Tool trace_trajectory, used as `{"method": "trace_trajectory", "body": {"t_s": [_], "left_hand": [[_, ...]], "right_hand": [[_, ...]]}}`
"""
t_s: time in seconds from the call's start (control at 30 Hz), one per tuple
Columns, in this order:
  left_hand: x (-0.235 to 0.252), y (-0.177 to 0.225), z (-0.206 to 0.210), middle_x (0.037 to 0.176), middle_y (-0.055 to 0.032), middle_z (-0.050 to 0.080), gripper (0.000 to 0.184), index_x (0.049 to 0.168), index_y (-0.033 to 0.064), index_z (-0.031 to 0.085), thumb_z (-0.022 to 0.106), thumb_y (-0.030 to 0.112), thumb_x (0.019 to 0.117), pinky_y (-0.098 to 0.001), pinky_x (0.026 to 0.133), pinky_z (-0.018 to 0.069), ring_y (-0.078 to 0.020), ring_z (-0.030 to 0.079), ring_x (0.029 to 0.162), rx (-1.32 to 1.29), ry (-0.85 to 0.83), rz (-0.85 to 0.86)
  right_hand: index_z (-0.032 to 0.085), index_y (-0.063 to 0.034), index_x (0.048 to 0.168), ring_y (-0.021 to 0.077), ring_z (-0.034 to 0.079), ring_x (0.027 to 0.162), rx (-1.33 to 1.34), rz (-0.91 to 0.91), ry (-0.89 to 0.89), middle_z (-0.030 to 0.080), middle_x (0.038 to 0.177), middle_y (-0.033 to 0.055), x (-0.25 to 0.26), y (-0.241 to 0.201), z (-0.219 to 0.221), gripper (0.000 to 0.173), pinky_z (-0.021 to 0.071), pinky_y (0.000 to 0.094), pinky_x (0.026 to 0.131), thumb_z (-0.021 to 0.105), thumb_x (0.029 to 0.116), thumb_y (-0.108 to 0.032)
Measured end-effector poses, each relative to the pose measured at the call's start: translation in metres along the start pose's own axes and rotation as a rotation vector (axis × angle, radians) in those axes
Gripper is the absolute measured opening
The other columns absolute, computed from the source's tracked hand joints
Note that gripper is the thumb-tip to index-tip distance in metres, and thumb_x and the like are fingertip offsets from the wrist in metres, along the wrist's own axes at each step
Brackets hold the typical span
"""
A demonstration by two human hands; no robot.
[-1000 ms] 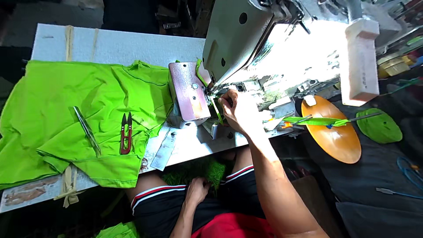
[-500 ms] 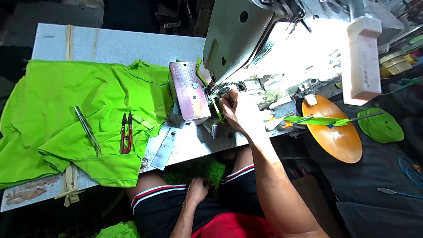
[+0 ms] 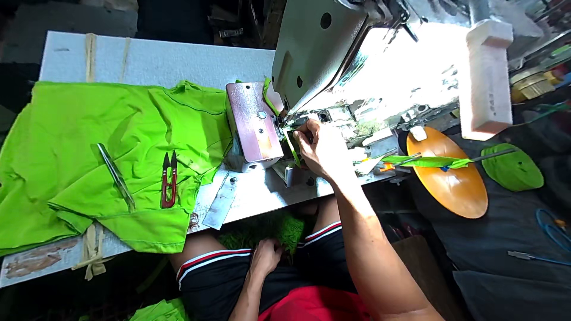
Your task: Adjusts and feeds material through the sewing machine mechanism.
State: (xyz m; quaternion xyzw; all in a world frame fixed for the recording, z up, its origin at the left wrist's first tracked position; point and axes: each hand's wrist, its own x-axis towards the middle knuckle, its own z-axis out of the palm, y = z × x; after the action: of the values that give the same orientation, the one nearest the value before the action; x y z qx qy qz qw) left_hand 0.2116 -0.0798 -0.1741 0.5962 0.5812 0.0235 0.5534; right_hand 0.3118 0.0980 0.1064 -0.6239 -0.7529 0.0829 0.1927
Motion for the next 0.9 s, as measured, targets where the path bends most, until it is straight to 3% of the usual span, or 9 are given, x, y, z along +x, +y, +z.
{"method": "trace_trajectory", "body": {"t_s": [0.2,0.33,0.47,0.53,0.6,0.67,0.77,0.9], "left_hand": [[0.000,-0.001,0.000,0.116,-0.0108,0.071,0.035,0.111,0.0112,0.074,0.057,0.040,0.1011,-0.0498,0.101,0.0526,-0.0256,0.067,0.113,0.001,-0.002,-0.003],[0.000,-0.001,0.000,0.117,-0.0107,0.071,0.034,0.112,0.0116,0.074,0.057,0.039,0.1008,-0.0492,0.101,0.0524,-0.0252,0.067,0.115,0.003,0.000,-0.003],[0.001,-0.001,0.000,0.118,-0.0116,0.069,0.034,0.112,0.0102,0.074,0.058,0.038,0.1016,-0.0469,0.102,0.0517,-0.0255,0.065,0.115,-0.010,-0.005,0.009],[0.001,0.001,-0.001,0.117,-0.0122,0.068,0.034,0.112,0.0097,0.073,0.058,0.038,0.1021,-0.0462,0.101,0.0520,-0.0255,0.066,0.113,-0.012,-0.020,0.003],[0.000,0.002,-0.002,0.117,-0.0120,0.067,0.034,0.113,0.0099,0.072,0.058,0.038,0.1021,-0.0458,0.100,0.0522,-0.0252,0.066,0.111,-0.006,-0.027,-0.007],[0.000,0.003,-0.002,0.117,-0.0119,0.067,0.034,0.114,0.0099,0.072,0.057,0.038,0.1023,-0.0459,0.100,0.0523,-0.0254,0.066,0.111,-0.007,-0.027,-0.015],[0.000,0.003,-0.001,0.118,-0.0120,0.067,0.034,0.113,0.0096,0.072,0.057,0.038,0.1025,-0.0460,0.100,0.0525,-0.0250,0.066,0.110,-0.010,-0.024,-0.020],[0.000,0.002,-0.001,0.118,-0.0120,0.068,0.035,0.113,0.0096,0.072,0.057,0.039,0.1026,-0.0467,0.100,0.0523,-0.0253,0.066,0.111,-0.002,-0.022,-0.021]], "right_hand": [[0.066,-0.0118,0.101,0.0298,0.067,0.075,-0.011,-0.003,-0.012,0.067,0.087,0.0111,-0.007,0.003,-0.004,0.020,0.0530,0.0522,0.061,0.059,0.1047,-0.030],[0.067,-0.0118,0.115,0.0348,0.070,0.087,-0.104,0.019,-0.029,0.070,0.098,0.0139,-0.009,0.007,-0.014,0.028,0.0542,0.0579,0.067,0.057,0.1047,-0.036],[0.064,-0.0104,0.123,0.0366,0.068,0.089,-0.116,-0.052,-0.029,0.067,0.105,0.0166,-0.006,0.017,-0.025,0.029,0.0545,0.0577,0.070,0.056,0.1058,-0.033],[0.062,-0.0110,0.127,0.0356,0.067,0.090,-0.091,-0.113,-0.027,0.063,0.112,0.0169,-0.003,0.026,-0.023,0.037,0.0546,0.0559,0.070,0.060,0.1030,-0.039],[0.063,-0.0123,0.121,0.0329,0.066,0.089,-0.079,-0.160,0.002,0.062,0.110,0.0151,0.001,0.032,-0.017,0.039,0.0548,0.0541,0.069,0.067,0.0979,-0.044],[0.069,-0.0130,0.107,0.0292,0.067,0.086,-0.039,-0.236,0.025,0.067,0.100,0.0113,0.007,0.033,-0.013,0.022,0.0543,0.0518,0.069,0.072,0.0960,-0.032],[0.076,-0.0160,0.103,0.0252,0.068,0.085,0.010,-0.311,0.008,0.069,0.096,0.0078,0.012,0.034,-0.010,0.012,0.0550,0.0481,0.069,0.072,0.0947,-0.024],[0.073,-0.0131,0.098,0.0263,0.067,0.085,-0.008,-0.322,0.007,0.068,0.093,0.0093,0.013,0.033,-0.007,0.010,0.0539,0.0490,0.073,0.068,0.0973,-0.022]]}}
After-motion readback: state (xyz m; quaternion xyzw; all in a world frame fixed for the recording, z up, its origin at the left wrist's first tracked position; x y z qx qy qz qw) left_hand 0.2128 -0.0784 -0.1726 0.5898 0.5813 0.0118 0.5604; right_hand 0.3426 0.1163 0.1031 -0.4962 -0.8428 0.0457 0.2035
